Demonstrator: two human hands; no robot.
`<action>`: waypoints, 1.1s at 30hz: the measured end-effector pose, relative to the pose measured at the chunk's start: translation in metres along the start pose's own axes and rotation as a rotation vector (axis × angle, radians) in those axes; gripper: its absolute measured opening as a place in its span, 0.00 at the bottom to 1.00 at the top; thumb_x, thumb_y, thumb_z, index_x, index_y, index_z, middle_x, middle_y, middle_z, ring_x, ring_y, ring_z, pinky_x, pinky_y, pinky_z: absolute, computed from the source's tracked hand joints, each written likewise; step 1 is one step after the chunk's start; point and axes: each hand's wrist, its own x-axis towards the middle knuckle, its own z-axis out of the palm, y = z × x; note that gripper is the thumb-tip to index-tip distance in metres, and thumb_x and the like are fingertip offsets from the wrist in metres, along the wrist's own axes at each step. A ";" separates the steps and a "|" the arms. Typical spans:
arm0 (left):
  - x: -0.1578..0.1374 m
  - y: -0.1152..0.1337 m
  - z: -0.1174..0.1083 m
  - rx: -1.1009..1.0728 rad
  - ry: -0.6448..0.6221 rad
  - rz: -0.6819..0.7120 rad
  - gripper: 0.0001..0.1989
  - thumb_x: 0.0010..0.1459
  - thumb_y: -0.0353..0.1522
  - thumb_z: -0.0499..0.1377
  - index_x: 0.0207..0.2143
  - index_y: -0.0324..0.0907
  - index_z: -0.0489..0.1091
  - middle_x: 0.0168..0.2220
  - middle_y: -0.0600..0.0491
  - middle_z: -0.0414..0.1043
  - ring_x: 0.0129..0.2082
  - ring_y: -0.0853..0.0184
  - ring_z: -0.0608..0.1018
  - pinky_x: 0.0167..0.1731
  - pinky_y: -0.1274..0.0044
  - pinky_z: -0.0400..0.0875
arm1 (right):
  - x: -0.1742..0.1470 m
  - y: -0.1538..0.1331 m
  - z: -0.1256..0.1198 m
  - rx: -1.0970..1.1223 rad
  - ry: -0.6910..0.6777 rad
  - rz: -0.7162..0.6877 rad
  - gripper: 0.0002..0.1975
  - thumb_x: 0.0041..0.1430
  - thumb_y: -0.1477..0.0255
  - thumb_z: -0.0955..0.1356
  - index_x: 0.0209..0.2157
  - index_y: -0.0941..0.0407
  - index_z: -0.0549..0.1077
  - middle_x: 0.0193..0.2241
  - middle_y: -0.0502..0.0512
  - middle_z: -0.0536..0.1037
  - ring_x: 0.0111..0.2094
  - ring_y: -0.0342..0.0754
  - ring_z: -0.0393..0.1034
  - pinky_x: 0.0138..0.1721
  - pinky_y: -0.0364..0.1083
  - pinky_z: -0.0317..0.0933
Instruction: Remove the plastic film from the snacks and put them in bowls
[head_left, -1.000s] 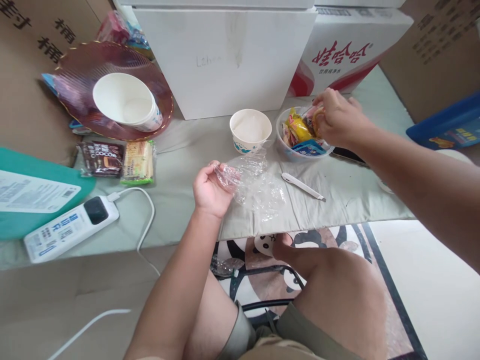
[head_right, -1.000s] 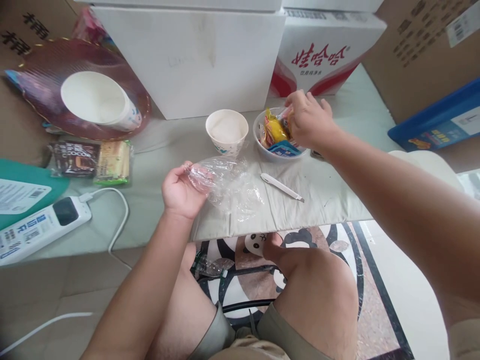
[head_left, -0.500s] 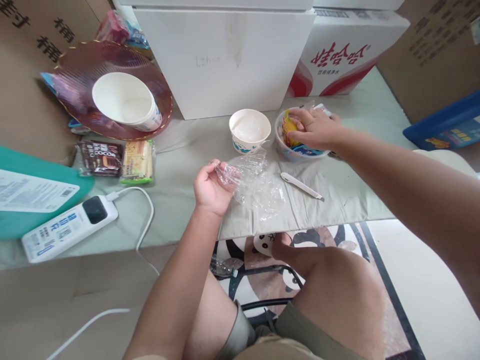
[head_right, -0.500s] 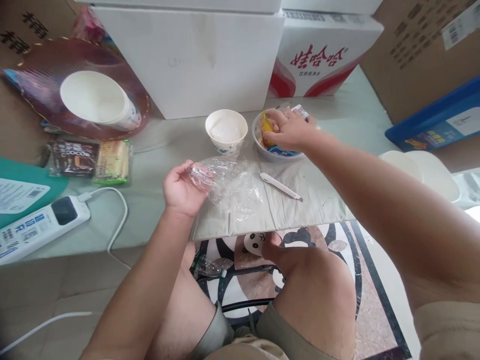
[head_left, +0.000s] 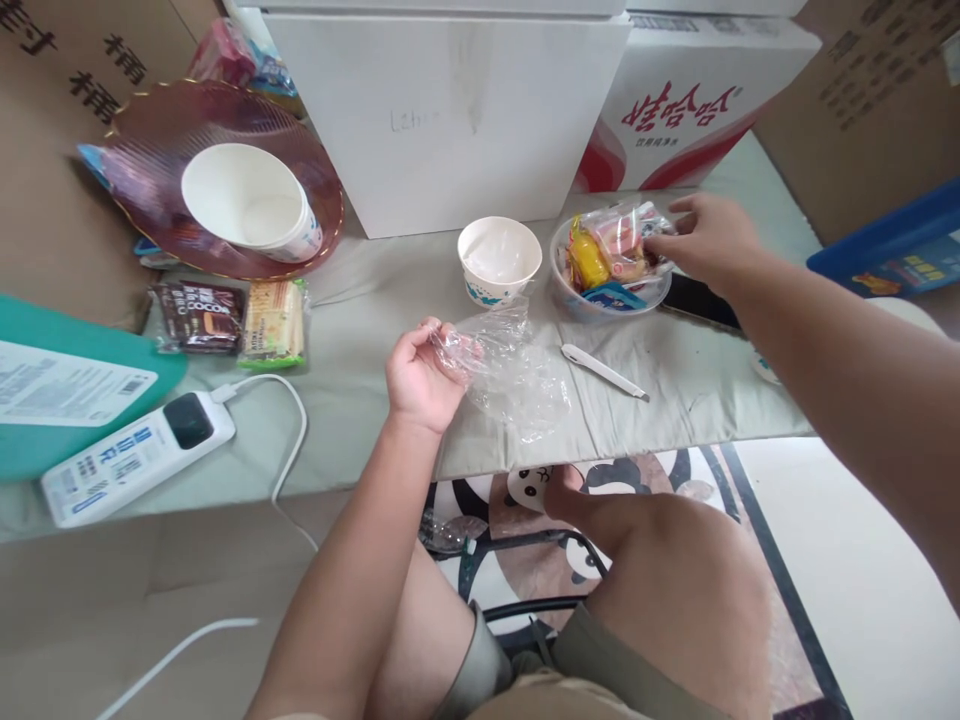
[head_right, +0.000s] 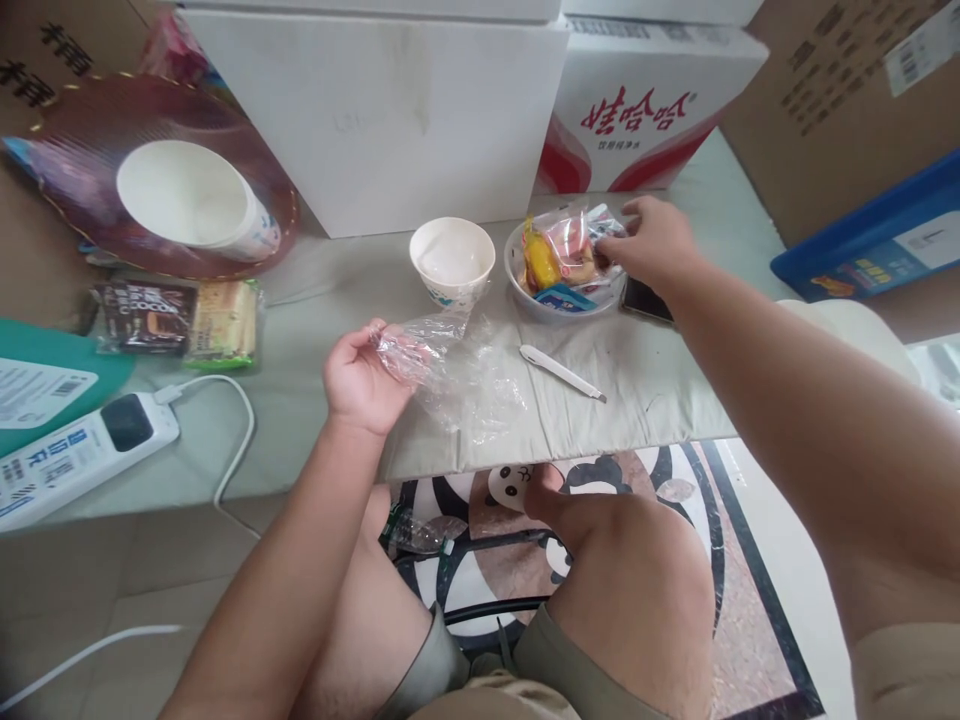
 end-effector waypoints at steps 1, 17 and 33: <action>0.001 0.000 0.000 0.003 0.003 -0.001 0.08 0.57 0.29 0.58 0.25 0.43 0.64 0.22 0.58 0.65 0.23 0.70 0.75 0.33 0.74 0.75 | 0.000 0.000 -0.001 -0.020 0.004 -0.037 0.29 0.54 0.72 0.75 0.57 0.63 0.75 0.45 0.66 0.81 0.40 0.49 0.71 0.45 0.51 0.63; -0.002 0.002 0.000 -0.001 -0.094 -0.068 0.09 0.60 0.29 0.55 0.25 0.43 0.63 0.24 0.57 0.66 0.24 0.69 0.75 0.33 0.72 0.77 | -0.037 0.006 -0.006 0.194 0.270 -0.159 0.11 0.60 0.72 0.67 0.45 0.56 0.71 0.46 0.61 0.78 0.46 0.52 0.73 0.50 0.55 0.65; -0.021 0.006 -0.010 0.172 -0.072 -0.162 0.10 0.61 0.35 0.57 0.27 0.45 0.60 0.26 0.55 0.65 0.18 0.72 0.66 0.22 0.74 0.71 | -0.176 -0.013 0.100 1.002 -0.280 -0.459 0.12 0.62 0.54 0.71 0.34 0.48 0.73 0.47 0.54 0.81 0.62 0.58 0.70 0.65 0.65 0.63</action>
